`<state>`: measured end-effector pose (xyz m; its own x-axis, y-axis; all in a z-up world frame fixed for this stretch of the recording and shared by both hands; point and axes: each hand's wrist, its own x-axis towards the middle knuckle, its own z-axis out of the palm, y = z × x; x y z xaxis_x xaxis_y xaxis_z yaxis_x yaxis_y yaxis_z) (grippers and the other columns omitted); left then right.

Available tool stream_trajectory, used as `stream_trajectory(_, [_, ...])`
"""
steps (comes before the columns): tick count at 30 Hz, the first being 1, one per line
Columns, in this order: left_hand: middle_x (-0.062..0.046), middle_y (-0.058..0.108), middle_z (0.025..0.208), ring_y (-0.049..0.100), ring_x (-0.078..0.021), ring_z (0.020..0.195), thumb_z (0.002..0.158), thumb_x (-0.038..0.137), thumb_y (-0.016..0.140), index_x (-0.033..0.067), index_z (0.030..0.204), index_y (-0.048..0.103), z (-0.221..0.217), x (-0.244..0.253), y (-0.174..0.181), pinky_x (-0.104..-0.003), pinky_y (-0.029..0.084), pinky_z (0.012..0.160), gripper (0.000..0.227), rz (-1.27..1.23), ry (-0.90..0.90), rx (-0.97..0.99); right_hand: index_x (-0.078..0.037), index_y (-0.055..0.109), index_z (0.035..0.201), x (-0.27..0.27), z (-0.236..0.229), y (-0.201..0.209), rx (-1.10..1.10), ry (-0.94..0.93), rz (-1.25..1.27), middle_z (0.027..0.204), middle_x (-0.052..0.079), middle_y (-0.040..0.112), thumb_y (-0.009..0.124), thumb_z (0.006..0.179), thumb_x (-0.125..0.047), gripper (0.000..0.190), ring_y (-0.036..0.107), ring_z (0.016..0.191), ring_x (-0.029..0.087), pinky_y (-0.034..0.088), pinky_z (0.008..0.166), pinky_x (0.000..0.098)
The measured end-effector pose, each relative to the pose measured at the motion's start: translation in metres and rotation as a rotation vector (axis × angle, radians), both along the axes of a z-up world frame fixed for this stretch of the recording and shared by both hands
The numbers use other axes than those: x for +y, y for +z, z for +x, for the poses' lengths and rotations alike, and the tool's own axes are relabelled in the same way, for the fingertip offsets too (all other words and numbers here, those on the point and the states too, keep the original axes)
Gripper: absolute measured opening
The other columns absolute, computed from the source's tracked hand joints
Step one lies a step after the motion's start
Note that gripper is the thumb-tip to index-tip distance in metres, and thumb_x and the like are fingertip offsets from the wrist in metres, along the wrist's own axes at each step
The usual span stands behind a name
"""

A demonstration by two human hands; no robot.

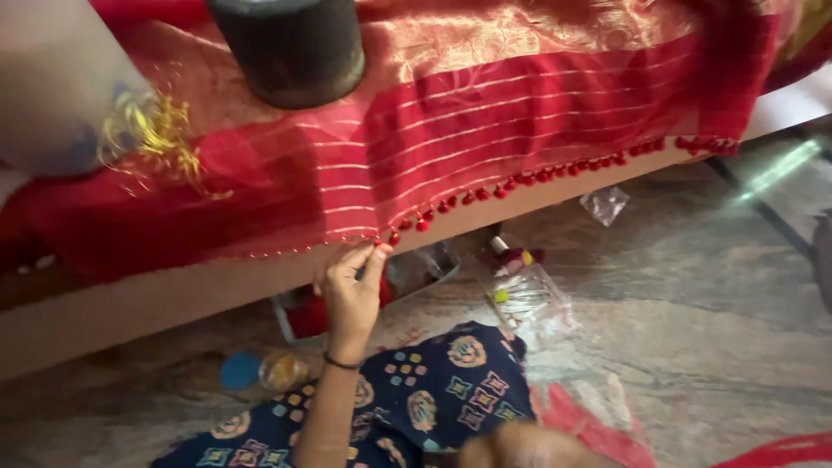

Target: Sewing red pom-poms onto the decorative edge of a red and gold fabric.

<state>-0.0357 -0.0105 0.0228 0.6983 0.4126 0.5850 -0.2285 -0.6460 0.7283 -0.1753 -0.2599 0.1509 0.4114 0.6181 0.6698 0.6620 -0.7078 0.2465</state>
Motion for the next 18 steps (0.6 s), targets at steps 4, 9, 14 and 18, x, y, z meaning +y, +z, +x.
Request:
stream_trajectory(4, [-0.01,0.078,0.091,0.071,-0.0226,0.087,0.095,0.017,0.069,0.0048,0.092,0.079,0.004,-0.002,-0.003,-0.035,0.051,0.082,0.017,-0.012,-0.006,0.043,-0.014,0.057,0.083,-0.013,0.024,0.003,-0.071,-0.086,-0.097,0.078,0.005,0.06,0.067,0.081,-0.017,0.011,0.06,0.074,0.023,0.045,0.062,0.0421])
stream_trajectory(9, [-0.01,0.078,0.094,0.073,-0.0191,0.088,0.096,0.017,0.068,0.0038,0.096,0.078,0.001,-0.01,-0.006,-0.032,0.054,0.083,0.017,-0.164,-0.048,0.055,-0.013,0.058,0.083,-0.045,0.031,0.012,0.031,-0.08,-0.103,0.078,0.005,0.061,0.067,0.081,-0.018,0.011,0.06,0.074,0.022,0.046,0.062,0.0416])
stream_trajectory(14, [-0.012,0.078,0.095,0.073,-0.0218,0.091,0.095,0.017,0.07,0.0029,0.096,0.079,0.001,-0.001,-0.006,-0.033,0.054,0.086,0.017,-0.157,-0.03,0.053,-0.012,0.061,0.085,-0.056,0.067,0.005,0.185,-0.011,0.01,0.078,0.005,0.063,0.068,0.083,-0.018,0.01,0.062,0.073,0.021,0.047,0.062,0.0399])
stream_trajectory(18, [-0.012,0.078,0.096,0.074,-0.0225,0.092,0.095,0.017,0.07,0.0033,0.095,0.079,0.003,-0.001,-0.007,-0.033,0.054,0.087,0.017,-0.13,-0.034,0.048,-0.011,0.063,0.087,-0.064,0.098,-0.012,0.317,0.039,0.08,0.078,0.005,0.064,0.069,0.083,-0.019,0.011,0.063,0.072,0.02,0.049,0.062,0.0385])
